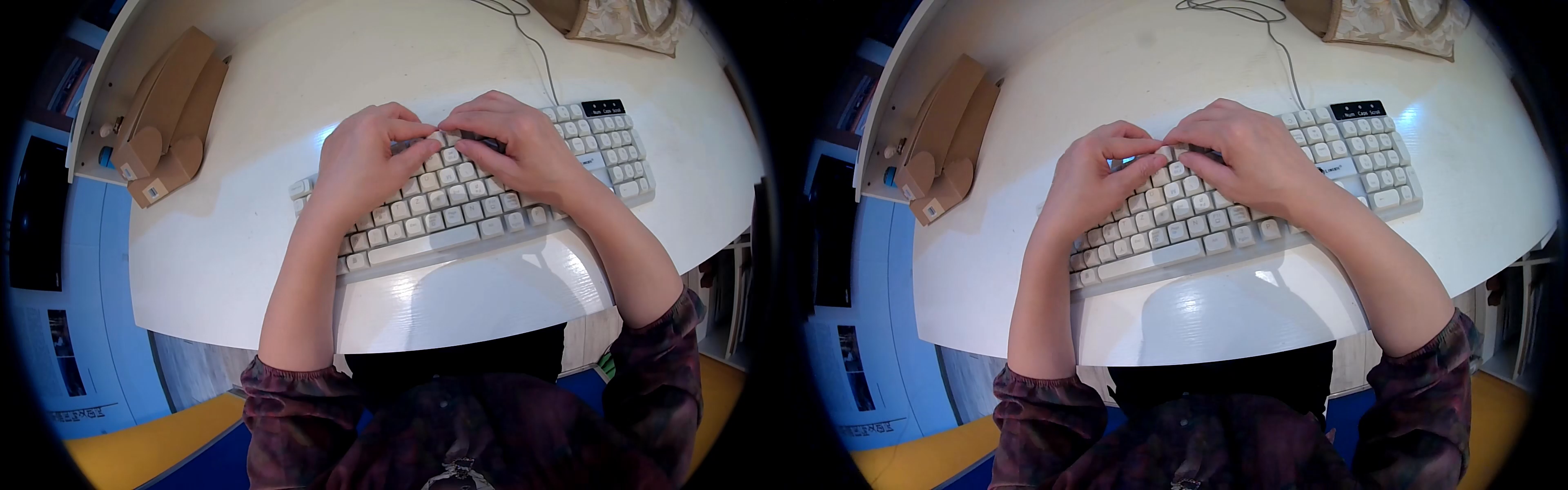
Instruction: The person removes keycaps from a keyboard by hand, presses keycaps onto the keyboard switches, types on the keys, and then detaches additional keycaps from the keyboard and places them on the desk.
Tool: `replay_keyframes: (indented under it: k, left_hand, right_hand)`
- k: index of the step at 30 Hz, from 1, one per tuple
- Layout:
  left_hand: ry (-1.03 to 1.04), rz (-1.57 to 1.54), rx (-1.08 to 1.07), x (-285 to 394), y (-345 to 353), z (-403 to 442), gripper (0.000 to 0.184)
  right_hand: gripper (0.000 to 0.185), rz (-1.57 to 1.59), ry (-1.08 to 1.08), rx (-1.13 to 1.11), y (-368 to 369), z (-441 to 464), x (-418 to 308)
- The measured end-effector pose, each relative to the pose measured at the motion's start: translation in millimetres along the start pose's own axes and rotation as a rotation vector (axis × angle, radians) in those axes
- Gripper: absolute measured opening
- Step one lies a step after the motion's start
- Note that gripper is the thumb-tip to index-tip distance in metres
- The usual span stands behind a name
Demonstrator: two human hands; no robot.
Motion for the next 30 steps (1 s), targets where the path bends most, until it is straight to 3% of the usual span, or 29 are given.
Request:
replay_keyframes:
  k: [12, 30]
  left_hand:
    - [0.252, 0.333, 0.194, 24, -2, -6, 0.015]
    - [0.262, 0.426, 0.217, 31, -2, -8, 0.015]
  right_hand:
    - [0.016, -0.118, -0.115, 0.034, 2, 0, -8]
    - [0.017, -0.212, -0.157, 0.073, 3, -3, -15]
Point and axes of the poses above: each hand's wrist, its own z-axis towards the middle knuckle, its own y-axis out of the palm, x = y × z, the point moved 6 cm from there along z, towards the middle knuckle, and after that the axes turned 7 degrees about z, right-handed, at the moved point
